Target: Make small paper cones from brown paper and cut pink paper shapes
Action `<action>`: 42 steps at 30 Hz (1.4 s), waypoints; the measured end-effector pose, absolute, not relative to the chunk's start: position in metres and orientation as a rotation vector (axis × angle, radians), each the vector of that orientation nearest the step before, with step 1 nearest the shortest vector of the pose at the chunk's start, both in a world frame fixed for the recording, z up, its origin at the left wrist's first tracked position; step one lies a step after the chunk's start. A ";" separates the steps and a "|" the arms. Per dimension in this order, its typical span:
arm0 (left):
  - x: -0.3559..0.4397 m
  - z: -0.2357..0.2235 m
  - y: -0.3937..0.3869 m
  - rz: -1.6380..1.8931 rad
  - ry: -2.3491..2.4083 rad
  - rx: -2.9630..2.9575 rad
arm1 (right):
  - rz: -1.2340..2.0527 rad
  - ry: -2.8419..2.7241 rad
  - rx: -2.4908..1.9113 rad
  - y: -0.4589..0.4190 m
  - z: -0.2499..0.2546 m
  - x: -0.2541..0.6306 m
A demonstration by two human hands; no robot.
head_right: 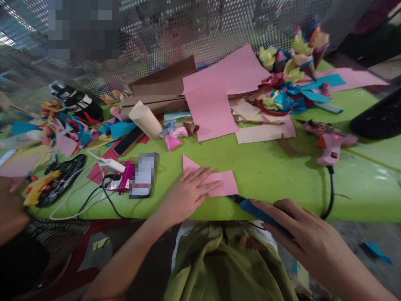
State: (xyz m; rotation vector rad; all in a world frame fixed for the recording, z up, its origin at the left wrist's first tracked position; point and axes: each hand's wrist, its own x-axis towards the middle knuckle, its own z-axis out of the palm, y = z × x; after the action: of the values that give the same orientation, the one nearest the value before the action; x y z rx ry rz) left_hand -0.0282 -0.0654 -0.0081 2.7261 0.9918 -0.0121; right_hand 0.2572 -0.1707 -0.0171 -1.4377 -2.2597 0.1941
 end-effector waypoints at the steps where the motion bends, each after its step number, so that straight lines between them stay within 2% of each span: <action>1: -0.029 -0.010 -0.064 -0.031 0.984 2.742 | 0.213 -2.262 -1.441 -0.172 -0.019 0.259; 22: -0.011 -0.019 -0.076 -0.030 1.067 2.741 | 0.415 -2.185 -1.421 -0.173 -0.023 0.233; 31: -0.041 -0.004 -0.055 -0.087 1.060 2.710 | 0.300 -2.230 -1.340 -0.166 -0.013 0.230; 42: -0.040 -0.014 -0.055 -0.156 1.091 2.774 | 0.402 -2.250 -1.326 -0.169 -0.021 0.219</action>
State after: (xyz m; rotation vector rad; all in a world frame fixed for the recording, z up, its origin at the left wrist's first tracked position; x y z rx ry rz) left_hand -0.0396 -0.0547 -0.0140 2.7740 1.0907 -0.1556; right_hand 0.2189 -0.1693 -0.0207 -1.3263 -2.2496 0.4020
